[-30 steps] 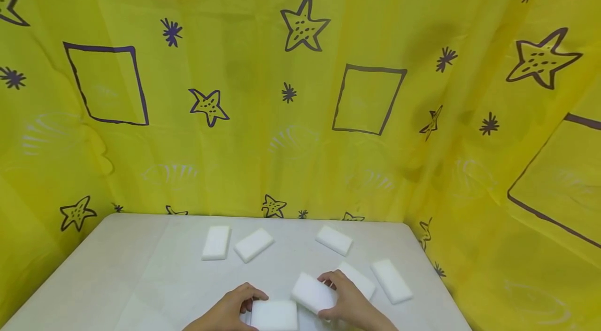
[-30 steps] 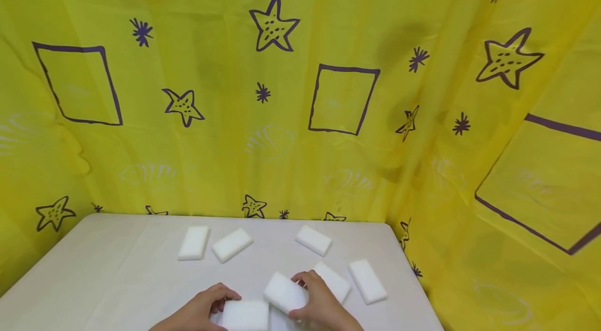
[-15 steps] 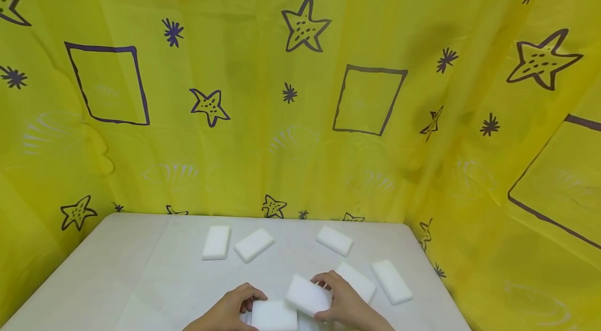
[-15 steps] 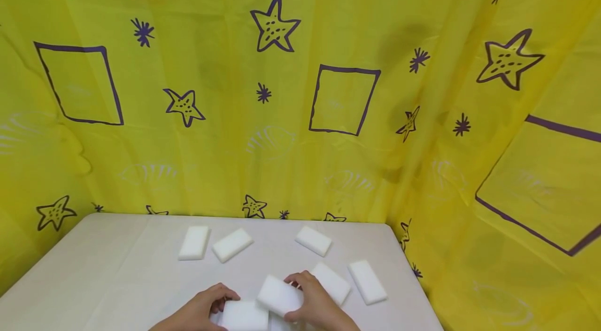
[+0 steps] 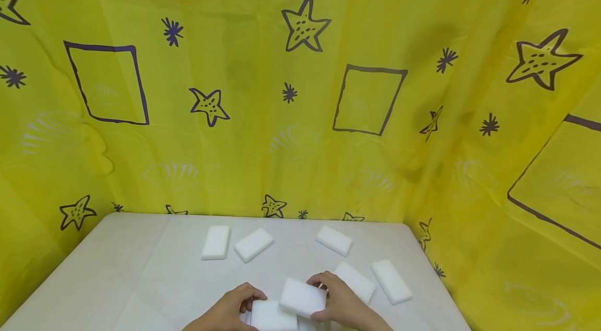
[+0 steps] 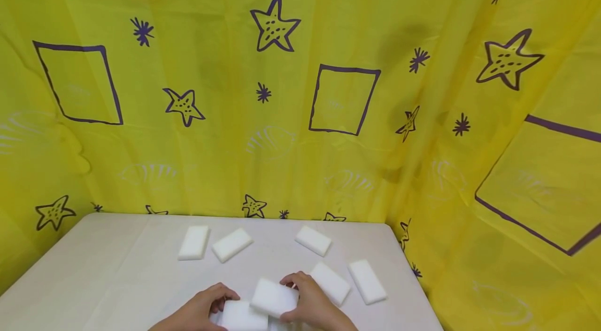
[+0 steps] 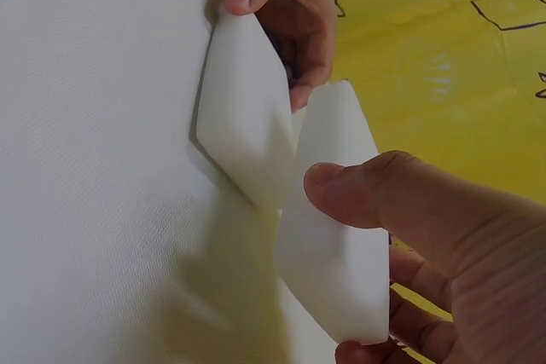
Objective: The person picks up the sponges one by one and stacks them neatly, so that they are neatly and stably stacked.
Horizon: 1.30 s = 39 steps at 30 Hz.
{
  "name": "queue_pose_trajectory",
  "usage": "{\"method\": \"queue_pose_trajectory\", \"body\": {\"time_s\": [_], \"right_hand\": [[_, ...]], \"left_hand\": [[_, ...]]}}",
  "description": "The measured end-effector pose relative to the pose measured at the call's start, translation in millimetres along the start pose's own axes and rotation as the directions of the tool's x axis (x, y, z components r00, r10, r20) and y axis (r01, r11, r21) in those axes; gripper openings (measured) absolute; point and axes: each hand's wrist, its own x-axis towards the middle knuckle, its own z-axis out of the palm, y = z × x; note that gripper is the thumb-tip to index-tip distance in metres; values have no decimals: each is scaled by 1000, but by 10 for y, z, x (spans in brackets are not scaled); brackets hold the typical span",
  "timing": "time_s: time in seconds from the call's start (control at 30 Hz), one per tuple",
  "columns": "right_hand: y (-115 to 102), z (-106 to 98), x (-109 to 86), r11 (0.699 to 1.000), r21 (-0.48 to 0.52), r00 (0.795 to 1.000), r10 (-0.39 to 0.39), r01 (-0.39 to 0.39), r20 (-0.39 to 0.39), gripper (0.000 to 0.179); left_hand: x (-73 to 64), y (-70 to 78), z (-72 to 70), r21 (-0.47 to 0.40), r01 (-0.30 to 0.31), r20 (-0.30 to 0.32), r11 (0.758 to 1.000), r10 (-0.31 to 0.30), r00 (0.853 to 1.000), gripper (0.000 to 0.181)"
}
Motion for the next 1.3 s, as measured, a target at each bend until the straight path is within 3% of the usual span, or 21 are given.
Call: {"method": "queue_pose_trajectory", "body": {"time_s": [0.43,0.67,0.8,1.07,1.3], "right_hand": [[-37,41,13,996,-2,996,-88,88,16,52],[-43,72,34,991,36,991,-134,133,20,52],[-54,90,40,991,61,993,-120,118,24,56],[-71,119,74,992,86,995,-91,88,35,58],[-91,160,71,993,108,998,-48,42,51,53]], "left_hand": [[8,-2,10,71,-57,-27,996,59,998,53],[17,10,13,24,46,-6,999,-46,999,54],[16,13,16,11,62,1,998,-62,998,53],[4,10,15,52,-27,-27,998,28,999,53],[-1,4,18,58,-40,-27,998,42,999,54]]}}
